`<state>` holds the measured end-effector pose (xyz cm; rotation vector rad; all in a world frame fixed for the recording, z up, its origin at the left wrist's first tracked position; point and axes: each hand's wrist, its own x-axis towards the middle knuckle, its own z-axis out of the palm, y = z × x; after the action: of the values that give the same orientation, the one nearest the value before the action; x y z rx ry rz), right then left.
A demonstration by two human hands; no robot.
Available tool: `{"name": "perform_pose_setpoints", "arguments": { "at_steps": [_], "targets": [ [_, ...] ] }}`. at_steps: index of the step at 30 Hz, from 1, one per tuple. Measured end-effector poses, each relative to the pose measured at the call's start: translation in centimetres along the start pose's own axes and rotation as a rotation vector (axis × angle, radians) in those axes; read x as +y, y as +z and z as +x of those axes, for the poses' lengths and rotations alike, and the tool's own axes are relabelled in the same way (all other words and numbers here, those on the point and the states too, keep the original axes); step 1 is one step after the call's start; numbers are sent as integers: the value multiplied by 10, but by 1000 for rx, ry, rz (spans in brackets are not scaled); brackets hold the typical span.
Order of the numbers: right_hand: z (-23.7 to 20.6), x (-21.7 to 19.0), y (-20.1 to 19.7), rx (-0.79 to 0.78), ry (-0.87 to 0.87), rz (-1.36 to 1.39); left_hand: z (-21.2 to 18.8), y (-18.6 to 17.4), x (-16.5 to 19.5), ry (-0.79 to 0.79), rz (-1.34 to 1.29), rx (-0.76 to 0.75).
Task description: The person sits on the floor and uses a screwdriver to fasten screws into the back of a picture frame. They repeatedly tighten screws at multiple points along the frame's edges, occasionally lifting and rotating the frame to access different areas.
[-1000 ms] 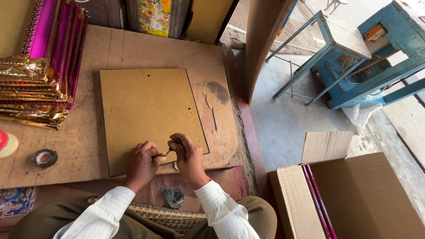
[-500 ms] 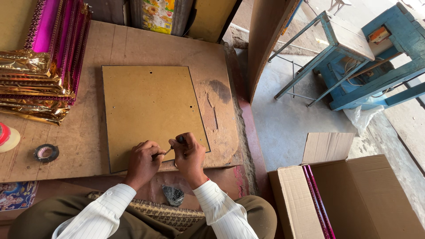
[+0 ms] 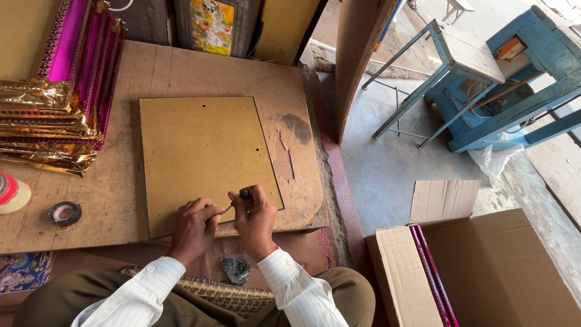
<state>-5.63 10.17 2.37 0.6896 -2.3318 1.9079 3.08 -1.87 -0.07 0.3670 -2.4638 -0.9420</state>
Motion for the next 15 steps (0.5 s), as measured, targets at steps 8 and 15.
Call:
{"name": "perform_pose_setpoints", "arguments": {
  "at_steps": [8, 15],
  "targets": [
    [32, 34, -35, 286, 167, 505, -14, 1, 3, 197, 311, -22],
    [-12, 49, -12, 253, 937, 639, -10, -2, 8, 212, 298, 46]
  ]
}}
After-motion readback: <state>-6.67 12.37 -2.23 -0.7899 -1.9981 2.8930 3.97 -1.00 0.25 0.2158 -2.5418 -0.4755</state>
